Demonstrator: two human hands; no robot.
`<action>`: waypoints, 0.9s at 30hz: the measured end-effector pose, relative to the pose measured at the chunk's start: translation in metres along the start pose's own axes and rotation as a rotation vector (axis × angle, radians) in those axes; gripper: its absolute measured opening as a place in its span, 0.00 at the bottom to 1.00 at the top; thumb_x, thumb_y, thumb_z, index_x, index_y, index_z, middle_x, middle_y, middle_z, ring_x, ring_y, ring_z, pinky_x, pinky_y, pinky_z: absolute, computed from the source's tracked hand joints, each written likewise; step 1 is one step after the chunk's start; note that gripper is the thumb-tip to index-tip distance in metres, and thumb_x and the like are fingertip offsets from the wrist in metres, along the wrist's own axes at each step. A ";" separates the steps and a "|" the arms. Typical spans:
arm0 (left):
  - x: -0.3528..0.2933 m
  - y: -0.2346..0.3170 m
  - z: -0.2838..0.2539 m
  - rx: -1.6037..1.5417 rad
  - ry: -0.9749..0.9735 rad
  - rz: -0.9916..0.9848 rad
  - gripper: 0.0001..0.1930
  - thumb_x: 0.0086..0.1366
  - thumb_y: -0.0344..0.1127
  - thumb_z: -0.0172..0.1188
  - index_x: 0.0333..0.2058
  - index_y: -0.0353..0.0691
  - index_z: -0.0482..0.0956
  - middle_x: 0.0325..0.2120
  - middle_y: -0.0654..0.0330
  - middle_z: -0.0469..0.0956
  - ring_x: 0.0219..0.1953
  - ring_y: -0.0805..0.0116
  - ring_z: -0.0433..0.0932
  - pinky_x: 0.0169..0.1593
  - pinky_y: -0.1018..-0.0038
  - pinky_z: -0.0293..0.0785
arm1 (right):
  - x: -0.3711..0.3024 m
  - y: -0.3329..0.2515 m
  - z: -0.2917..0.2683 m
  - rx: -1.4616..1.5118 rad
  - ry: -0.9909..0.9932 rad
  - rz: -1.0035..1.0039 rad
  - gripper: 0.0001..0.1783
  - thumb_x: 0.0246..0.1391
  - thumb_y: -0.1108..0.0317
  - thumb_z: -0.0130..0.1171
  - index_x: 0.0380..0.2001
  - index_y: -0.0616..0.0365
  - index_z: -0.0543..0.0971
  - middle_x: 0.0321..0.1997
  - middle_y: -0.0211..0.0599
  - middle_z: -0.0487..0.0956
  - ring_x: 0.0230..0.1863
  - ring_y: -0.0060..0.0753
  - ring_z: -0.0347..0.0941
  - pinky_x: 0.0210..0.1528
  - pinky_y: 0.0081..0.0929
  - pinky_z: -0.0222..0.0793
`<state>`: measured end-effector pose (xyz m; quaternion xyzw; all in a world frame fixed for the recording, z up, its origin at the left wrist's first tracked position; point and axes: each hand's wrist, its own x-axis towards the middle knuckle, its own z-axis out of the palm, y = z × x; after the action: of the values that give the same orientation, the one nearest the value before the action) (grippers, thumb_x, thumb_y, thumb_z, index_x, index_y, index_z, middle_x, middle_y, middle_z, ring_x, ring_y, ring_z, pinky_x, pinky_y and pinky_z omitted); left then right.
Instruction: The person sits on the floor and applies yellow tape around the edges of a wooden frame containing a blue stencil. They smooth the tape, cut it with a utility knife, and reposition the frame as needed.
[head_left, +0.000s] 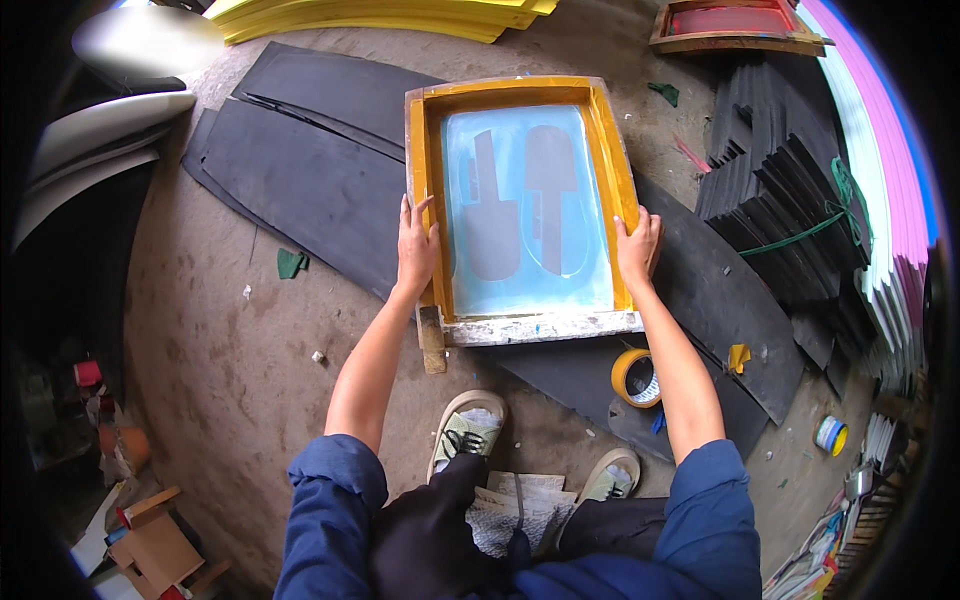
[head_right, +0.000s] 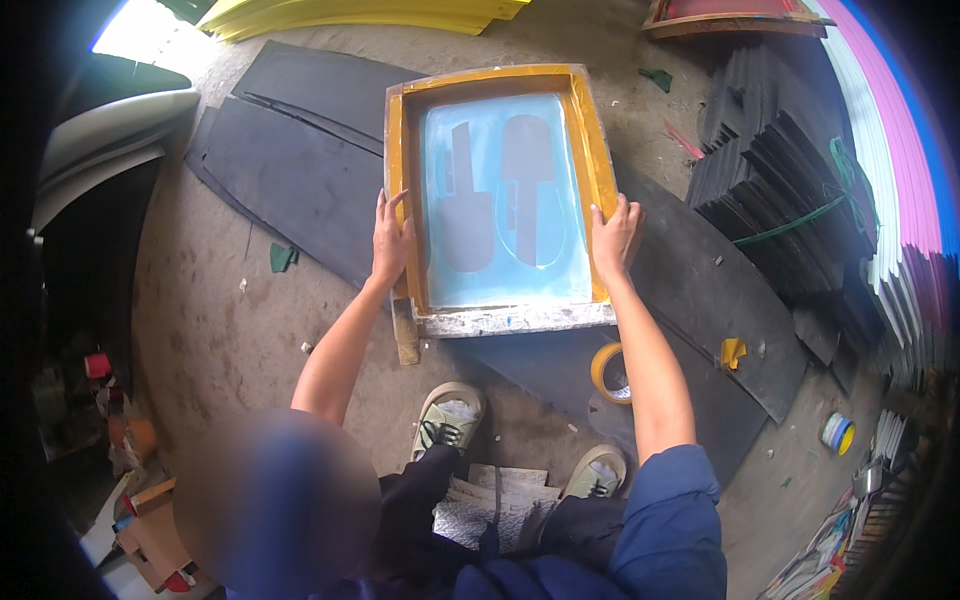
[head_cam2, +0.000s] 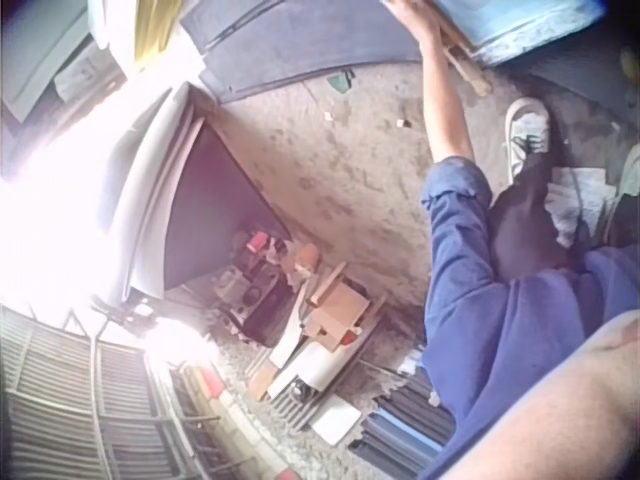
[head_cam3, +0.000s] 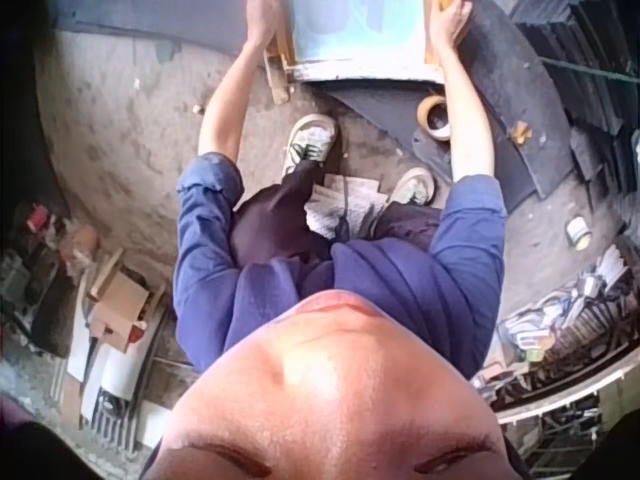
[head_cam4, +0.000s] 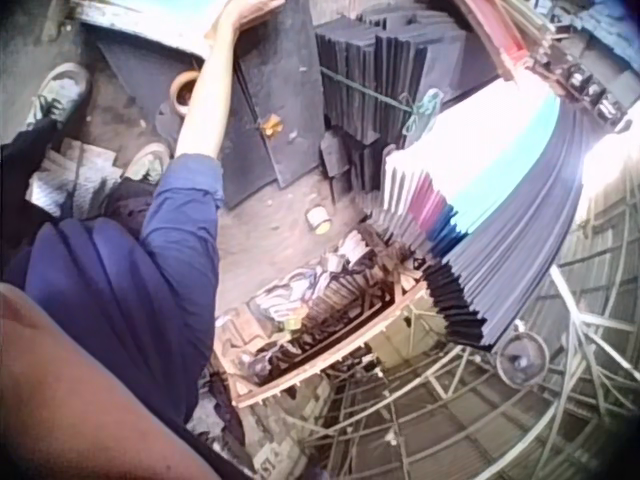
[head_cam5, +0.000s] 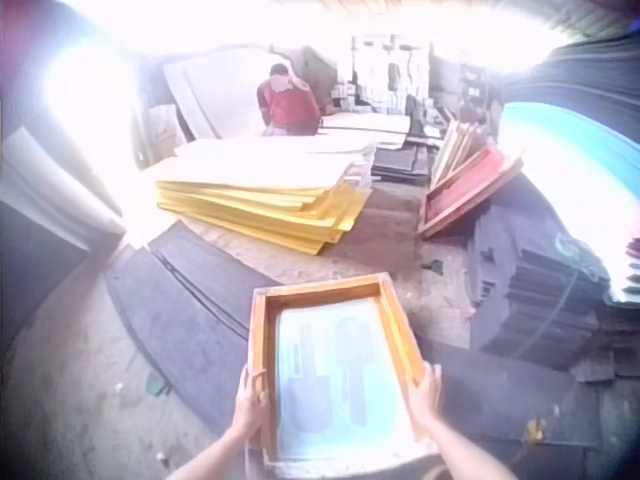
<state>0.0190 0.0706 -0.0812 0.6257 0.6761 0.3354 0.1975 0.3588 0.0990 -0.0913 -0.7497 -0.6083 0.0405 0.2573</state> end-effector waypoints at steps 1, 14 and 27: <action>-0.004 -0.002 0.001 0.033 0.005 0.019 0.28 0.57 0.24 0.53 0.57 0.44 0.59 0.61 0.36 0.47 0.62 0.39 0.51 0.60 0.59 0.58 | 0.000 0.000 -0.002 -0.004 -0.022 -0.006 0.29 0.49 0.60 0.60 0.51 0.67 0.68 0.44 0.47 0.69 0.49 0.46 0.65 0.51 0.39 0.63; -0.064 0.039 0.004 0.252 -0.251 0.223 0.31 0.57 0.40 0.59 0.58 0.44 0.59 0.63 0.46 0.49 0.67 0.49 0.38 0.64 0.44 0.38 | -0.103 0.046 -0.154 -0.028 -0.455 -0.552 0.16 0.49 0.58 0.59 0.36 0.57 0.72 0.41 0.41 0.69 0.47 0.43 0.63 0.48 0.40 0.59; -0.086 0.182 -0.052 0.034 -0.462 0.590 0.27 0.58 0.40 0.59 0.55 0.42 0.64 0.57 0.47 0.61 0.64 0.48 0.52 0.63 0.52 0.50 | -0.145 0.011 -0.223 0.023 -0.645 -0.180 0.18 0.47 0.61 0.61 0.37 0.63 0.75 0.34 0.47 0.79 0.40 0.46 0.75 0.45 0.39 0.66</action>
<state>0.1249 -0.0257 0.0692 0.8559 0.4098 0.2165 0.2293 0.4147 -0.1130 0.0596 -0.6387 -0.7216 0.2597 0.0625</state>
